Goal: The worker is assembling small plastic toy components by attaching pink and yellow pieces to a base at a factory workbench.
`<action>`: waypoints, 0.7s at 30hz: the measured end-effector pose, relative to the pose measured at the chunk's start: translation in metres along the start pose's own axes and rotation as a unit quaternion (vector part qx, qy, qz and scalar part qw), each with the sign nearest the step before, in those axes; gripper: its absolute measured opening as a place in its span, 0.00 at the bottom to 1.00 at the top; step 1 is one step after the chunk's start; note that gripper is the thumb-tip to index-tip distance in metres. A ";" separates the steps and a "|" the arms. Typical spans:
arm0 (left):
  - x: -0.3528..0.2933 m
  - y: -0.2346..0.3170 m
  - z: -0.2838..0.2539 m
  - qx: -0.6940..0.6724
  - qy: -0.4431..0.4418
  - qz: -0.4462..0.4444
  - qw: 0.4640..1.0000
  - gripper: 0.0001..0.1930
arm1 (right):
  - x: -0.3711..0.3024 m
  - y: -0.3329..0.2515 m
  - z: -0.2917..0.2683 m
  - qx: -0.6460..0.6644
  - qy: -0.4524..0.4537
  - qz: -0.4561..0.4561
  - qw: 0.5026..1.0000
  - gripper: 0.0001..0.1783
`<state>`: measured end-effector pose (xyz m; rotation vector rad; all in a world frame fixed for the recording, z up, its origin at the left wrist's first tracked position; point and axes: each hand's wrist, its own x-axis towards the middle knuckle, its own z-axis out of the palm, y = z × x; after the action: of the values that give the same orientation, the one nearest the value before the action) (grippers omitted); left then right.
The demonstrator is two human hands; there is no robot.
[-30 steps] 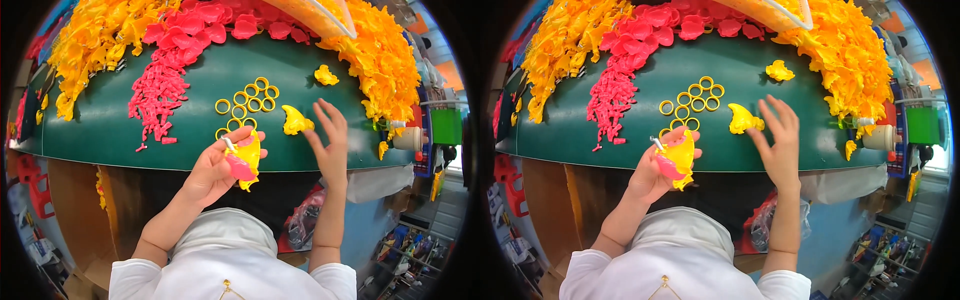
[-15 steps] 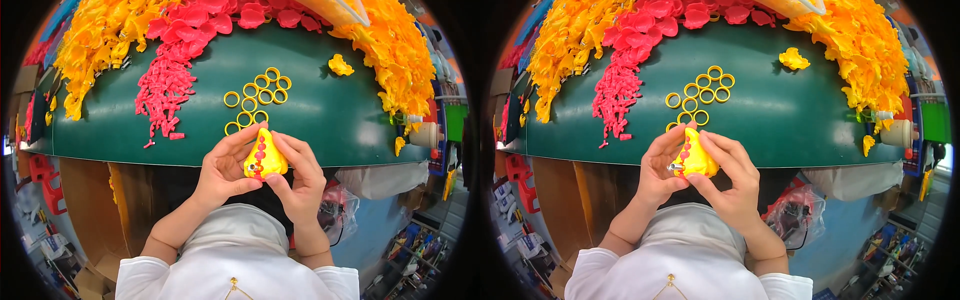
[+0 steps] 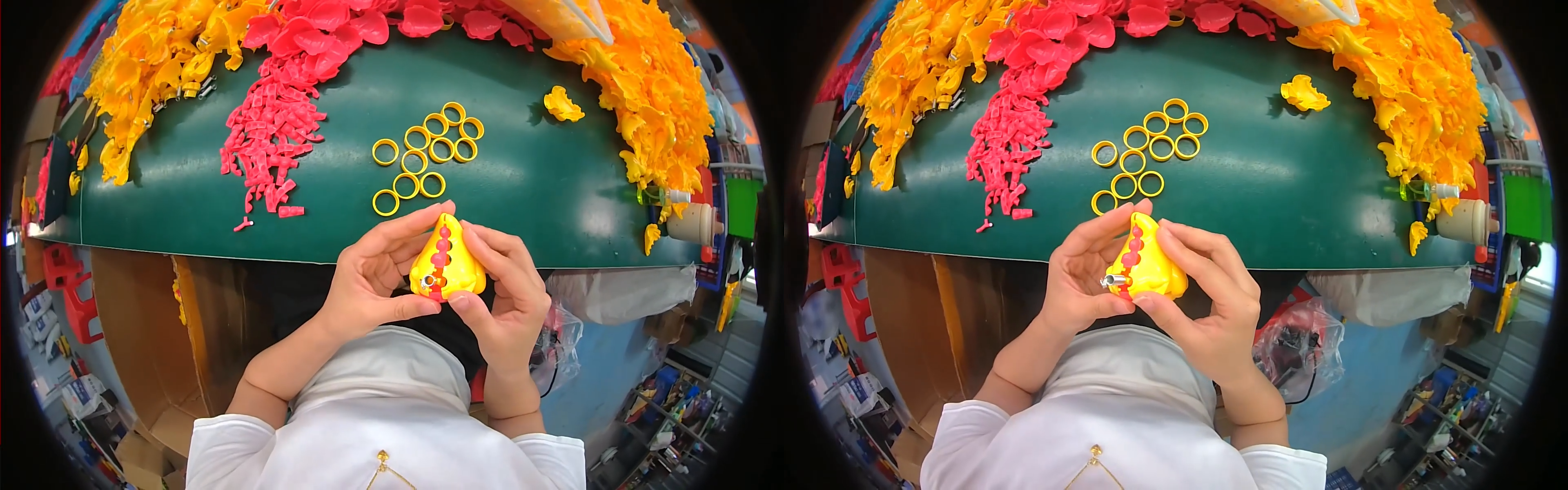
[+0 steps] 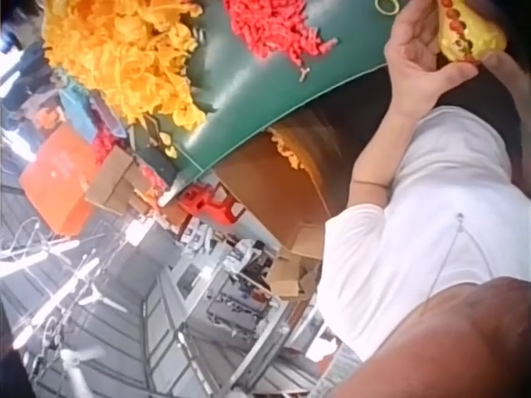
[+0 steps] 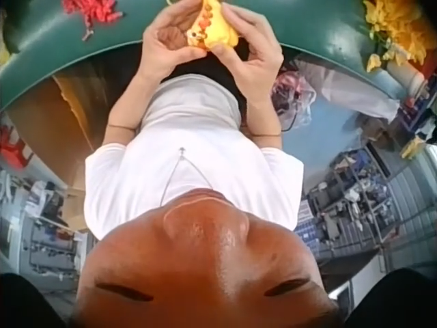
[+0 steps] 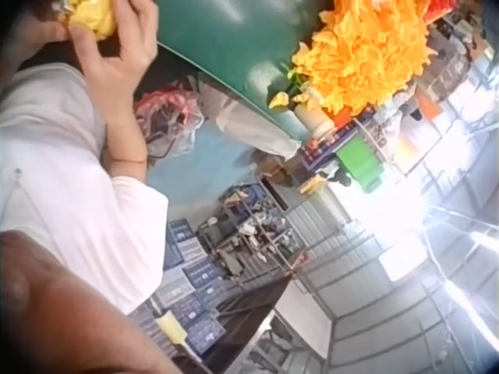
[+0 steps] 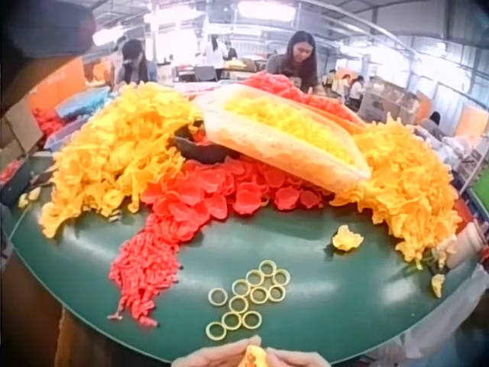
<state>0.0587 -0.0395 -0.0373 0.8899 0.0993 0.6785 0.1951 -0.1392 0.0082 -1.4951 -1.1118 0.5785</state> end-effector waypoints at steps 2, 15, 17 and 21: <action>0.001 0.001 -0.002 -0.005 -0.001 -0.018 1.000 0.43 | 0.000 0.001 0.001 0.005 0.000 0.002 1.000 0.28; -0.003 0.016 0.003 -0.003 0.090 -0.080 0.993 0.41 | 0.004 0.011 0.005 0.132 -0.058 0.033 0.989 0.27; -0.003 0.016 0.004 0.045 0.123 -0.062 0.989 0.39 | 0.009 0.014 0.001 -0.027 -0.082 0.014 0.996 0.25; -0.009 0.003 0.003 0.171 0.143 0.008 0.975 0.35 | -0.003 0.010 0.012 0.097 -0.093 0.071 0.988 0.20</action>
<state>0.0509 -0.0455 -0.0347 1.1174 0.4777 0.8159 0.1870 -0.1354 -0.0043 -1.3783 -1.0631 0.9151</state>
